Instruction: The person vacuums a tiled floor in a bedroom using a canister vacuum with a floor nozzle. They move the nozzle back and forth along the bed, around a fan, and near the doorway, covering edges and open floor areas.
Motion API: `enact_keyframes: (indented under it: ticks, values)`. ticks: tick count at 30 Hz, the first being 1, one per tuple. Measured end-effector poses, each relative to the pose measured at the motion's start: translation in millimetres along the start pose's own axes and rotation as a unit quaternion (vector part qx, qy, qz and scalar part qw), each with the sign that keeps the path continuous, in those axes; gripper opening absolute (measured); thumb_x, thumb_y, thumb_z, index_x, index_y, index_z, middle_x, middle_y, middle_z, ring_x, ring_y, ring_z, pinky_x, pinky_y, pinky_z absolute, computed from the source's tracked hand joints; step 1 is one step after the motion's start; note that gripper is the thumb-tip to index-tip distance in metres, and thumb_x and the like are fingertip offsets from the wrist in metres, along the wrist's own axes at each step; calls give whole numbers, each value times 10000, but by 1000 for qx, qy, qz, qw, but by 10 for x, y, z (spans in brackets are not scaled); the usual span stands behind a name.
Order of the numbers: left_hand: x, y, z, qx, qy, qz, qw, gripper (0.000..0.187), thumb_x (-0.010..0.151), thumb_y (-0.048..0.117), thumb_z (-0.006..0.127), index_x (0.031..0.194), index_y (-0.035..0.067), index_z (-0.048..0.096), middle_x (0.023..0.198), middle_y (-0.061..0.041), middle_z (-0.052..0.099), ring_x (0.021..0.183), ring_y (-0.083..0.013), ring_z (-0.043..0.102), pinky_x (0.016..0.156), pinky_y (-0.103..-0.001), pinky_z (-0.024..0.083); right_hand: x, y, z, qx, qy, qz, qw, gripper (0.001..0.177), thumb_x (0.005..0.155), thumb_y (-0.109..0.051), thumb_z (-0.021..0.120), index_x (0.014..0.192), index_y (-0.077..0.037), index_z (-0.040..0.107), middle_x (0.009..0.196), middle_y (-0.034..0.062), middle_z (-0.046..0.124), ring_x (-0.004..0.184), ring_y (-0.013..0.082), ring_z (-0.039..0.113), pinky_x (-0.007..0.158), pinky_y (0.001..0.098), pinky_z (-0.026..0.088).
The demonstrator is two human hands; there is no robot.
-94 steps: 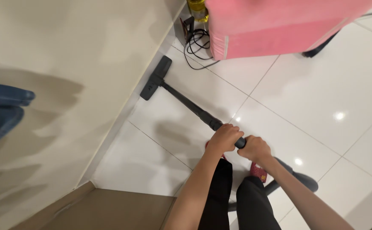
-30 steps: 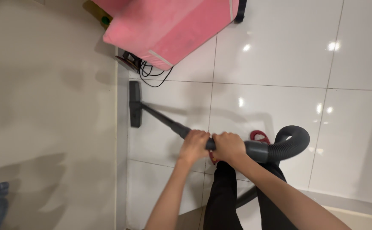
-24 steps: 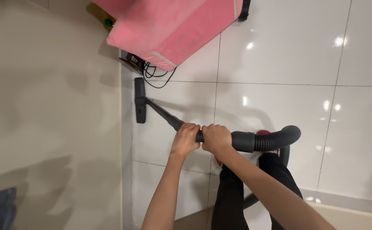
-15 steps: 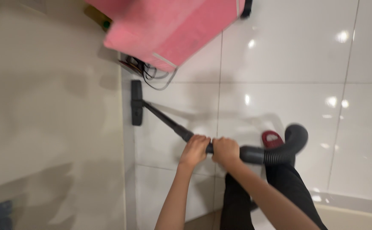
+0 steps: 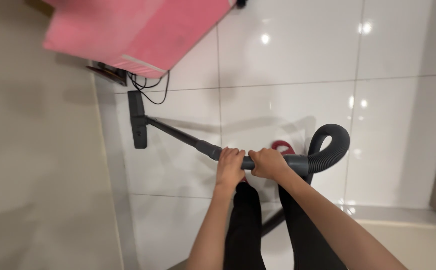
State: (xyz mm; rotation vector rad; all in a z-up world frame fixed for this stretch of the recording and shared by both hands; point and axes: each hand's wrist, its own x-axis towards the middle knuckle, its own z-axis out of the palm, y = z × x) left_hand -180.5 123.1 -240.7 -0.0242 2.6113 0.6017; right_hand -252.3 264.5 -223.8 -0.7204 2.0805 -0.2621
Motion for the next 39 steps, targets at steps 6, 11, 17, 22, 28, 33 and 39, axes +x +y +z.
enact_keyframes:
  ticks: [6,11,17,22,28,33,39]
  values:
    - [23,279,17,7,-65,7,998,327,625,52,646,948,82,611,798,-71,602,923,-272,612,1017,-389,389,-274,290,91,-8,31,-35,999,415,641,-318,604,1000,-112,580,760,167,661,736,386,664,631,478,546]
    - [69,615,-336,-8,-77,6,997,320,599,83,653,918,54,641,747,-83,604,819,-269,625,902,-388,448,-550,293,-254,-75,53,-51,994,404,689,-346,577,1028,-127,554,780,116,681,732,335,678,640,447,551]
    - [-159,821,-629,-23,-52,-30,998,328,579,73,638,903,28,652,775,-109,618,849,-303,620,876,-390,455,-744,107,-471,-116,54,-105,986,388,711,-358,614,1010,-115,572,781,91,685,723,309,680,635,431,551]
    - [-204,1170,-682,-76,17,3,997,324,555,34,596,874,11,648,719,-105,617,778,-288,636,799,-370,465,-964,358,-756,-169,9,-116,979,453,707,-449,625,1039,-150,549,833,78,685,769,305,681,677,417,553]
    - [-393,705,-605,-108,17,-93,990,330,526,28,609,852,-13,643,695,-123,621,744,-332,634,741,-403,477,-530,-72,-667,-216,-34,-181,959,410,731,-401,589,1046,-143,551,833,76,685,796,304,672,728,419,543]
    - [-361,496,-372,-129,67,-39,989,269,557,119,632,808,19,635,708,-128,632,763,-343,650,718,-445,509,-372,-124,-562,-264,-45,-125,955,447,647,-508,656,1002,-250,566,847,0,684,819,268,686,751,398,558]
    - [-507,361,-387,-159,122,-28,979,239,585,85,590,820,36,594,715,-105,600,755,-323,646,725,-421,498,-194,-197,-374,-331,-59,-68,939,460,631,-587,620,974,-282,580,821,-23,687,814,238,695,750,371,560]
